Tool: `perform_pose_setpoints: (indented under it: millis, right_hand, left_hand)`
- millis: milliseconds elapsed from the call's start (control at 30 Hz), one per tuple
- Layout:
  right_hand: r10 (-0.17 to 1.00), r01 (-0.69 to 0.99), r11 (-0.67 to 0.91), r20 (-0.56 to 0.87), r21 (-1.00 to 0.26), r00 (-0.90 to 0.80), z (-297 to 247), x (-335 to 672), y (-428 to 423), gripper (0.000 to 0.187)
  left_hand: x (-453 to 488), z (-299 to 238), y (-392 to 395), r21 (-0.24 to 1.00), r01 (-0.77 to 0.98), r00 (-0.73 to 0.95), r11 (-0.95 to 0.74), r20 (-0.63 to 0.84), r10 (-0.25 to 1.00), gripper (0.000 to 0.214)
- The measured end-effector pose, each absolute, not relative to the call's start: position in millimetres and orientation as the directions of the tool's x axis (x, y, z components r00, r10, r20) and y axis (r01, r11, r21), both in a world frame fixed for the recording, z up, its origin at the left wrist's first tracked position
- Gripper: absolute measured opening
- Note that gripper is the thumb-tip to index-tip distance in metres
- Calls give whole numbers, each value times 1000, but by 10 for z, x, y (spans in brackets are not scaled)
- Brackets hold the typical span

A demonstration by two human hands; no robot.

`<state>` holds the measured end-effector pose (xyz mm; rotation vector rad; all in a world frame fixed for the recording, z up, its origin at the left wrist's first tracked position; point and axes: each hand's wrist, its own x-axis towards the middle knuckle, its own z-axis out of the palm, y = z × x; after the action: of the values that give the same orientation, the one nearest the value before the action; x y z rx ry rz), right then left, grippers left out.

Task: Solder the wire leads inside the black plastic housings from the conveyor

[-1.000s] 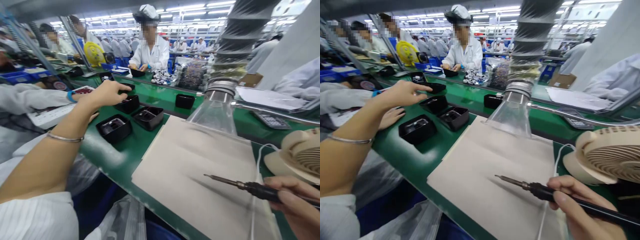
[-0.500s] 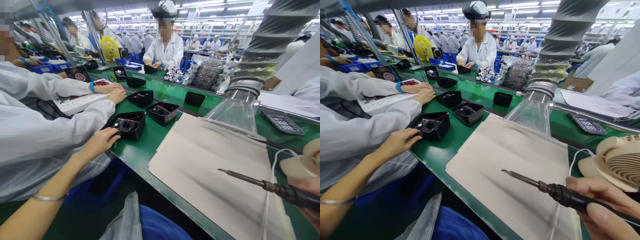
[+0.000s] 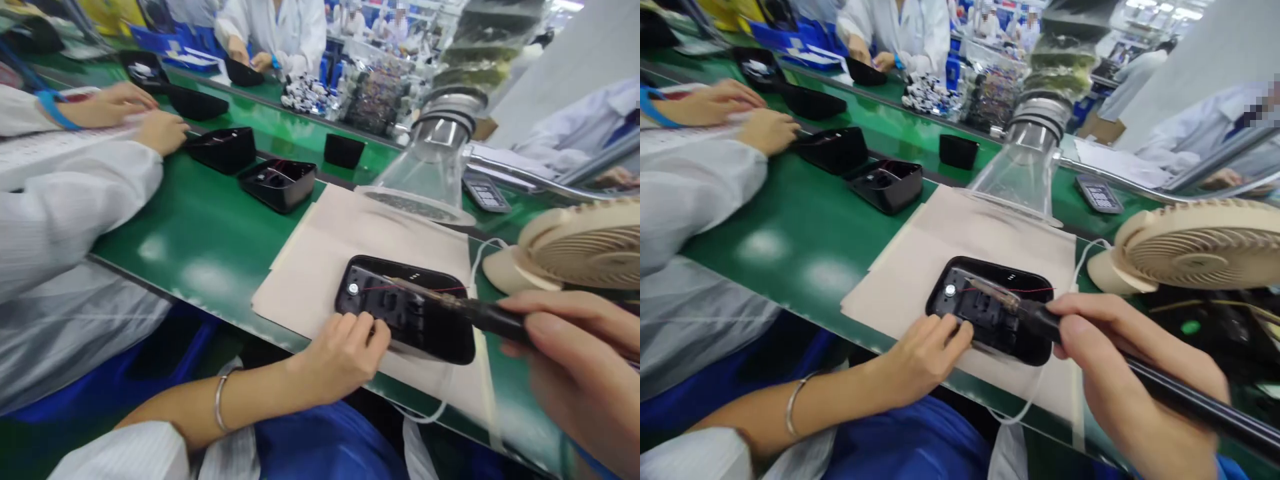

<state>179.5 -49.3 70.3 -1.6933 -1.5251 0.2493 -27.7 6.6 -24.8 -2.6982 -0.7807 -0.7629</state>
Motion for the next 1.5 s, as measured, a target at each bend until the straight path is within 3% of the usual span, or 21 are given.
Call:
perform_pose_setpoints:
  millis: [200,367,567,833,1500]
  right_hand:
    - [885,658,-16,296,-753,360,649,1617,-294,15]
    - [917,719,3,288,-695,275,609,1619,-204,16]
    - [942,750,15,262,-661,212,602,1584,-80,18]
    - [950,754,-12,228,-657,214,560,1647,-58,20]
    - [954,704,-114,122,-701,276,556,1668,-33,21]
  left_hand:
    - [58,-385,-57,-57,544,652,-837,656,379,28]
    - [-75,-396,-13,-24,667,547,-745,694,468,34]
    - [-91,-347,95,33,750,532,-661,564,632,51]
    - [-98,-335,167,35,730,603,-682,437,667,76]
    - [-110,-242,196,-25,674,703,-739,329,630,73]
